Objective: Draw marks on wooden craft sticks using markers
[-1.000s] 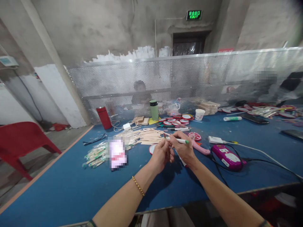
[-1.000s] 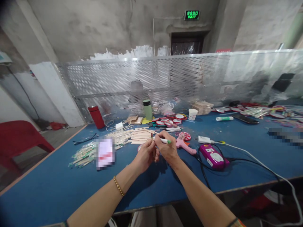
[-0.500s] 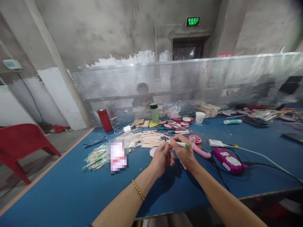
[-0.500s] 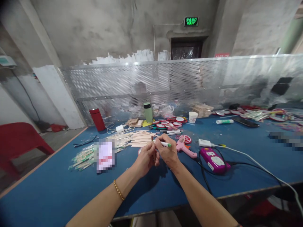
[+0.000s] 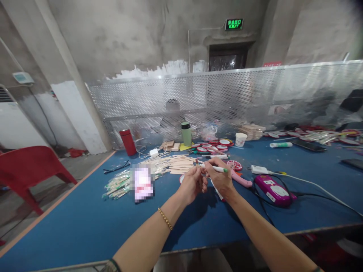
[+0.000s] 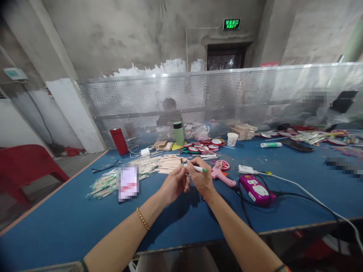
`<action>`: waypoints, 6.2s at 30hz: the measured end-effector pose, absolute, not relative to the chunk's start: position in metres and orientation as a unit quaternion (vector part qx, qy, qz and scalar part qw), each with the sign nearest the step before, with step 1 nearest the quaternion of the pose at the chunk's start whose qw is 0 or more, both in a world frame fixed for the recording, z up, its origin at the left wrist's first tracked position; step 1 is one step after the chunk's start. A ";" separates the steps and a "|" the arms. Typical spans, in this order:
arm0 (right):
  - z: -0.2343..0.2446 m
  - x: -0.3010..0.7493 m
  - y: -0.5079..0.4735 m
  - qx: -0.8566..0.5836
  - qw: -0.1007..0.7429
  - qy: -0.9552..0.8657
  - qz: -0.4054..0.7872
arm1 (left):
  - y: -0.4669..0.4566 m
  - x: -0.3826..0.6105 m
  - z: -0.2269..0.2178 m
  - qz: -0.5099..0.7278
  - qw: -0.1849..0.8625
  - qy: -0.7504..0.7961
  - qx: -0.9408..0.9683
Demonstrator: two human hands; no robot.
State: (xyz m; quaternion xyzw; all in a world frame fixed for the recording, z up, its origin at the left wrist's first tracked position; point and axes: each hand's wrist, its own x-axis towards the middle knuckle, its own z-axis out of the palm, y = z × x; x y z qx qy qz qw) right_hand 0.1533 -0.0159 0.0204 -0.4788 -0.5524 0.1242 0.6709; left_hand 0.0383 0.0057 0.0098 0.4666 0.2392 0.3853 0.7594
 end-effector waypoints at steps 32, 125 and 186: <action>0.020 0.160 -0.011 -0.477 0.666 -0.558 0.132 | 0.011 0.041 0.002 0.385 0.754 0.251 0.469; 0.018 0.153 -0.018 -0.495 0.624 -0.601 0.061 | 0.000 0.043 -0.004 0.409 0.750 0.247 0.458; 0.018 0.152 -0.017 -0.499 0.632 -0.592 0.048 | 0.001 0.043 -0.005 0.410 0.749 0.251 0.456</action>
